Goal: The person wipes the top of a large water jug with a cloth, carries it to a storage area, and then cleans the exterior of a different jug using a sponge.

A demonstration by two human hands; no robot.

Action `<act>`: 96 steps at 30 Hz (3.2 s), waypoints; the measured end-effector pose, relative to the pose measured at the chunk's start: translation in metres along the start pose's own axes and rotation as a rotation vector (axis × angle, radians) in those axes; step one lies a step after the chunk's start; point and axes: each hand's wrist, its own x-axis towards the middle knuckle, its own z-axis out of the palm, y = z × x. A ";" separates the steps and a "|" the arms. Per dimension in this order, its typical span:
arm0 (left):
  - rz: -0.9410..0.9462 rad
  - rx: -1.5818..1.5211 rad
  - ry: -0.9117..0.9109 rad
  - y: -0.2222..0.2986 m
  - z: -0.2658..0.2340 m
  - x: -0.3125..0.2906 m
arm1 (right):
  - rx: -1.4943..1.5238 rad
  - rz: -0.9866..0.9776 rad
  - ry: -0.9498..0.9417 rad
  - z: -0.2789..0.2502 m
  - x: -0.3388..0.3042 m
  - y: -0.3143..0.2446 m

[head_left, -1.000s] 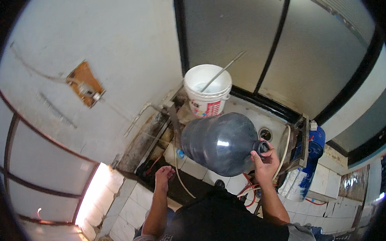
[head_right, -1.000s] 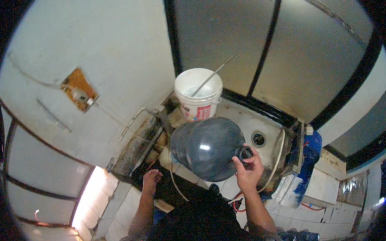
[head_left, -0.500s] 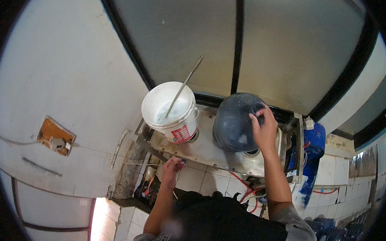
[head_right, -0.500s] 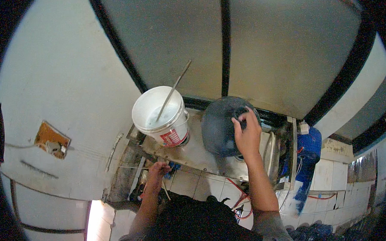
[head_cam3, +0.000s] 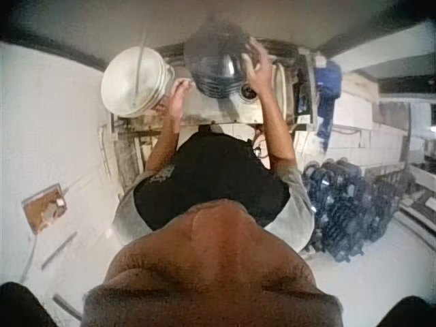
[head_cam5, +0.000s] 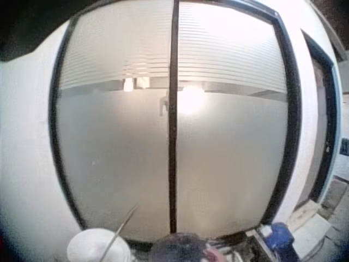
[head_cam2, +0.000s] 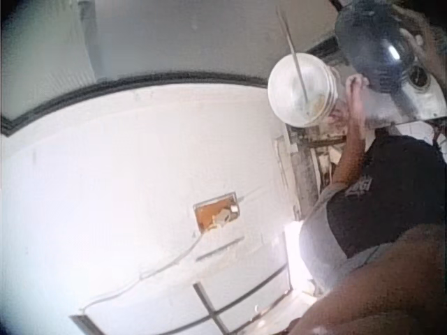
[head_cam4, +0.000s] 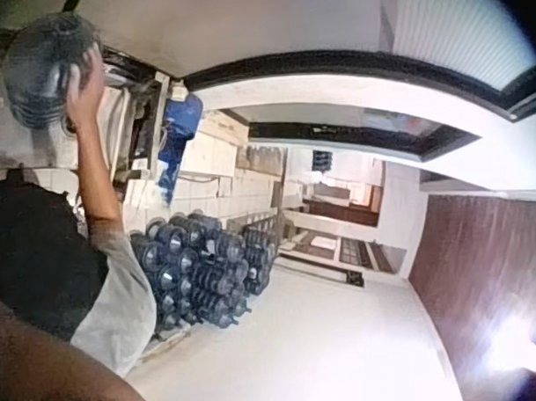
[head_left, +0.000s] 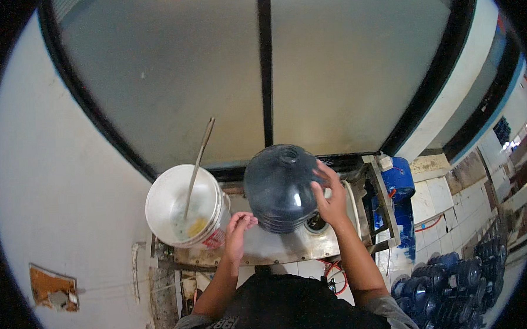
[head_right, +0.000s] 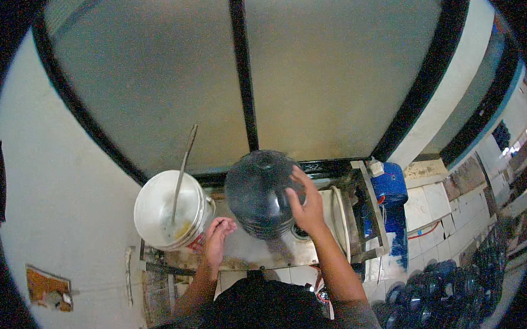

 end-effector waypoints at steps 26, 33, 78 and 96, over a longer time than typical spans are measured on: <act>0.059 0.001 0.464 -0.012 0.022 -0.014 | 0.918 1.073 -0.445 -0.270 -0.097 0.193; 0.080 -0.062 0.480 -0.002 0.057 -0.004 | 1.225 0.860 -0.473 -0.204 -0.043 0.123; 0.439 1.007 -0.358 0.074 0.105 0.128 | 0.177 0.562 -0.172 -0.139 -0.150 -0.098; 0.498 0.935 -0.114 0.074 0.119 0.087 | 0.233 0.576 -0.206 -0.175 -0.142 -0.073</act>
